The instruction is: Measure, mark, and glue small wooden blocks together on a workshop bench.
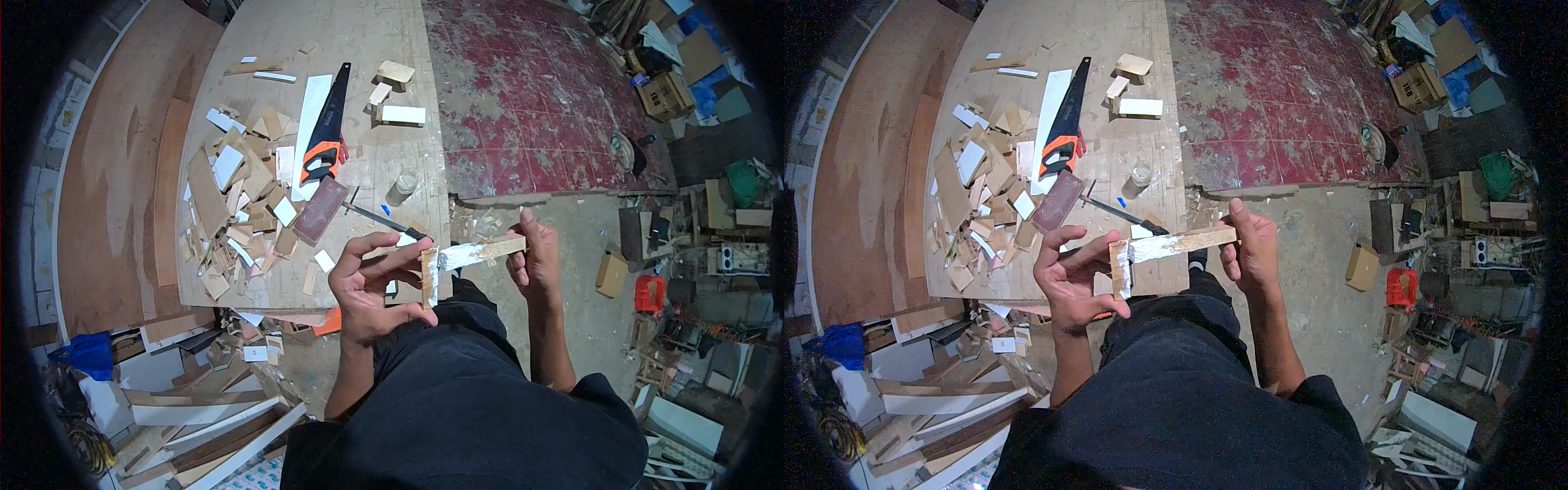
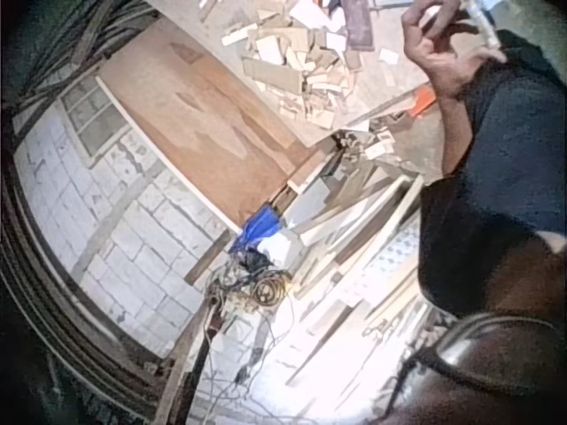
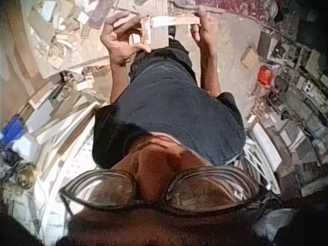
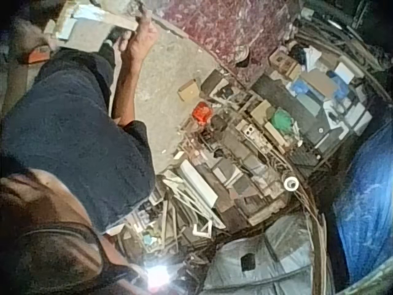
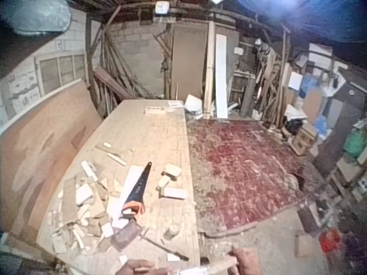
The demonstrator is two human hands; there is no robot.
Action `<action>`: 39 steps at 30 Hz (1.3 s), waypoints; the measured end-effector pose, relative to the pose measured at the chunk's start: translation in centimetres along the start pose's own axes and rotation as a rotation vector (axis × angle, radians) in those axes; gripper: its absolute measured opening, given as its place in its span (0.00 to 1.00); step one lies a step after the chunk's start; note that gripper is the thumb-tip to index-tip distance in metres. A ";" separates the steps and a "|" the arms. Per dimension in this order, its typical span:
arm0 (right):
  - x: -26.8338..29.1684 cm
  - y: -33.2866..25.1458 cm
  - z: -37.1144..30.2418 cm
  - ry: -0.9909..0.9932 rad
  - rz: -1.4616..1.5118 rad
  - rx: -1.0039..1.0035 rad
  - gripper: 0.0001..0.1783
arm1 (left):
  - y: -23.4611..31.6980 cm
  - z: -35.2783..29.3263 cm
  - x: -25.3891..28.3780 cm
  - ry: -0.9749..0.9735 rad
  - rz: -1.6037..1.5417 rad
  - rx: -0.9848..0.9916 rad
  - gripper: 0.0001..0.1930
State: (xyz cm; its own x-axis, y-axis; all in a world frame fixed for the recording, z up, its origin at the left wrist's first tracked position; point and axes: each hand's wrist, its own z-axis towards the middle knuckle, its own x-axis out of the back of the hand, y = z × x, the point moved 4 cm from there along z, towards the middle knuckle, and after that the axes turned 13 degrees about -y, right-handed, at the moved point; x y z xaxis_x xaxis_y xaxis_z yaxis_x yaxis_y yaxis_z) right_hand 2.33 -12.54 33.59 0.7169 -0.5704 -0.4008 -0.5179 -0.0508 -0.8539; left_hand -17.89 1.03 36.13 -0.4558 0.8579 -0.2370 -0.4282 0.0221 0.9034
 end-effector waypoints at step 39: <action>0.0 0.9 0.1 0.020 0.118 0.016 0.24 | -0.4 0.1 -0.2 0.023 -0.063 -0.068 0.45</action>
State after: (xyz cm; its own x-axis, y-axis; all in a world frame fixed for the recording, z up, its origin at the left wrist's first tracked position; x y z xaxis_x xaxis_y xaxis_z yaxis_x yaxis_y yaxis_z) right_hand 1.99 -12.49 32.79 0.6421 -0.5877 -0.4924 -0.5905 0.0305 -0.8065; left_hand -17.51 0.88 35.87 -0.4439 0.8440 -0.3011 -0.5077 0.0399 0.8606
